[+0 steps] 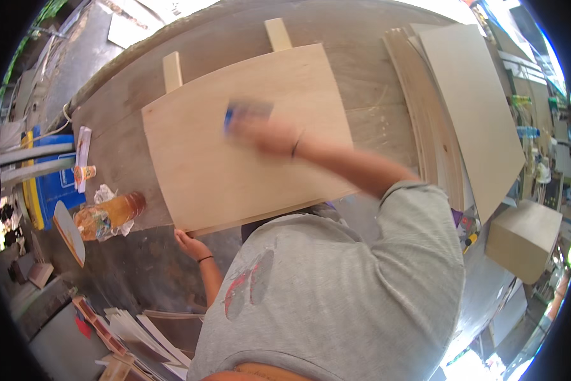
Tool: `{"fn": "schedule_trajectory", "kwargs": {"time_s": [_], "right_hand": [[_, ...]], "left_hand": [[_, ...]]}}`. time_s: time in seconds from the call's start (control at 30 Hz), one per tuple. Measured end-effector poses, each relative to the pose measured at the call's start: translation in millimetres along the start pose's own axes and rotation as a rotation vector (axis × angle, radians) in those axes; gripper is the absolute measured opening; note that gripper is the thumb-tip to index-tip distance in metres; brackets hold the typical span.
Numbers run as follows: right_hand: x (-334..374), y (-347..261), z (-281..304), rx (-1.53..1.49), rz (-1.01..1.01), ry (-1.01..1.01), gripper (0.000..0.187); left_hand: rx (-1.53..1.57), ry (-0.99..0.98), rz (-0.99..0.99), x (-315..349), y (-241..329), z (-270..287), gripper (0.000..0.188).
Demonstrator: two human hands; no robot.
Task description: The person sands the surface of a wood panel using a sanding block by hand, then pours a liquid adhesive onto the panel from a bottle and spreads it across the surface using a plastic spreader.
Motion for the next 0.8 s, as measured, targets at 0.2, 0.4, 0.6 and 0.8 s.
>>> {"fn": "schedule_trajectory", "kwargs": {"time_s": [0.2, 0.4, 0.6, 0.8], "right_hand": [[47, 117, -21, 0.128, -0.265, 0.097, 0.039], [88, 247, 108, 0.591, -0.624, 0.321, 0.036], [67, 13, -40, 0.025, -0.23, -0.072, 0.047], [132, 278, 54, 0.325, -0.899, -0.115, 0.046]], "left_hand": [[-0.078, -0.019, -0.093, 2, 19, 0, 0.051], [-0.02, -0.056, -0.069, 1, 30, -10, 0.052], [-0.088, -0.017, -0.085, 5, 27, -12, 0.051], [-0.132, -0.063, -0.119, 5, 30, -9, 0.05]]}}
Point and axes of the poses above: each hand's wrist, its own x-axis away from the middle knuckle, its own z-axis out of the back of the hand, y = z × x, the point moved 9 cm from there along -x, towards the middle knuckle, and after that the axes turned 9 degrees about x, right-handed, at the moved point
